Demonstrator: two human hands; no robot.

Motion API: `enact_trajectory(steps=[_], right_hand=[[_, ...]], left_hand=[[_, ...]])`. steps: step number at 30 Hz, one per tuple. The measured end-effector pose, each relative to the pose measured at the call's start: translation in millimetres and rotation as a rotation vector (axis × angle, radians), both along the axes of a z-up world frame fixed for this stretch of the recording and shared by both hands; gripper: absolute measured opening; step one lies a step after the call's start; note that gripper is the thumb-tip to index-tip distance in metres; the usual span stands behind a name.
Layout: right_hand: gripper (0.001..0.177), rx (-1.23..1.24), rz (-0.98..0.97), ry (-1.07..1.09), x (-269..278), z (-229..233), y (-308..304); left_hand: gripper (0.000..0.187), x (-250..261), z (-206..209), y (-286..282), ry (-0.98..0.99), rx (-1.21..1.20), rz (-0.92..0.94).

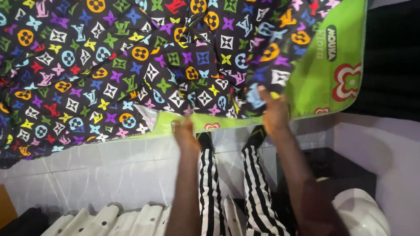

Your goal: The recorder puts a patterned bedsheet onto a mattress.

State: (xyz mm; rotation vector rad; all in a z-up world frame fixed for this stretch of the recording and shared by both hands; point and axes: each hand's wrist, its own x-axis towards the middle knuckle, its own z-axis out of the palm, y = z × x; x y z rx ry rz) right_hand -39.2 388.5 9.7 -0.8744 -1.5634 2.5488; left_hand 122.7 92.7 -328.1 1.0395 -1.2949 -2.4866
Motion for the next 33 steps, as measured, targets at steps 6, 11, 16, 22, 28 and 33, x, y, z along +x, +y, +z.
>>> enact_trajectory(steps=[6, 11, 16, 22, 28, 33], right_hand=[[0.018, -0.010, 0.312, -0.083, 0.2, 8.7, -36.0], [0.016, -0.112, 0.434, -0.078, 0.9, 9.9, -33.1], [0.014, -0.630, 0.296, 0.097, 11.2, -66.8, 31.0], [0.032, -0.696, 0.016, 0.152, -20.4, 5.2, 51.1], [0.058, -0.580, -0.085, 0.177, -31.5, 29.0, 66.0], [0.056, -0.605, -0.060, 0.251, -21.8, -5.1, 88.3]], left_hand=[[0.093, -99.2, 383.2, 135.1, -0.023, -0.486, -0.528], [0.080, -130.1, 381.2, 135.7, -0.003, -0.637, -0.501], [0.027, -143.7, 370.2, 123.0, -0.008, -0.610, -0.503], [0.016, -140.0, 375.1, 125.7, 0.023, -0.563, -0.535], [0.017, -126.0, 365.9, 129.1, -0.007, -0.404, -0.450], [0.020, -128.1, 371.3, 127.7, -0.139, -0.610, -0.409]])
